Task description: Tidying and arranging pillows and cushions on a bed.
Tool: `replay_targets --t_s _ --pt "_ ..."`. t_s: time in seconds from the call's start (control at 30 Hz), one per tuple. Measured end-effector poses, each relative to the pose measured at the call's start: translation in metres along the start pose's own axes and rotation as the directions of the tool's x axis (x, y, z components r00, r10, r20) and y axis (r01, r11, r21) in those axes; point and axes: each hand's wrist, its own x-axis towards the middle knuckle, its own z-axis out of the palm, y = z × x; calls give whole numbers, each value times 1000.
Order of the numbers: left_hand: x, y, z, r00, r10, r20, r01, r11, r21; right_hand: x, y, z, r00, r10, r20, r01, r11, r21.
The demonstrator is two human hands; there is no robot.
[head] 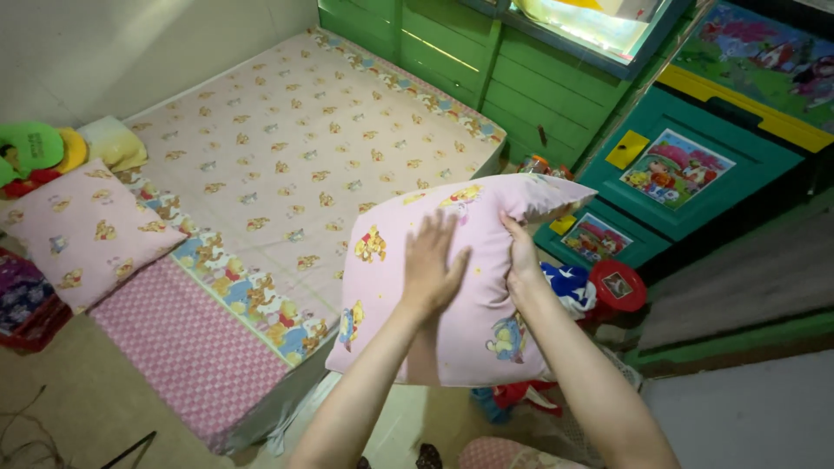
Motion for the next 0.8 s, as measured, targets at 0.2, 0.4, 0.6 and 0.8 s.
replay_targets --t_s 0.2,0.4,0.6,0.8 --pt "-52 -153 48 960 -278 -36 279 960 -1 -32 -43 13 996 65 -61 -65 998 2" --pt "-100 -243 39 581 -767 273 545 616 568 -14 -72 -12 988 -127 -83 122 991 -60" --pt "-12 -190 20 959 -123 -256 168 973 158 34 -42 -26 952 -285 -116 265 951 -161" --pt "4 -4 -4 963 245 -113 -251 967 -42 48 -7 -12 990 -65 -125 69 997 23"
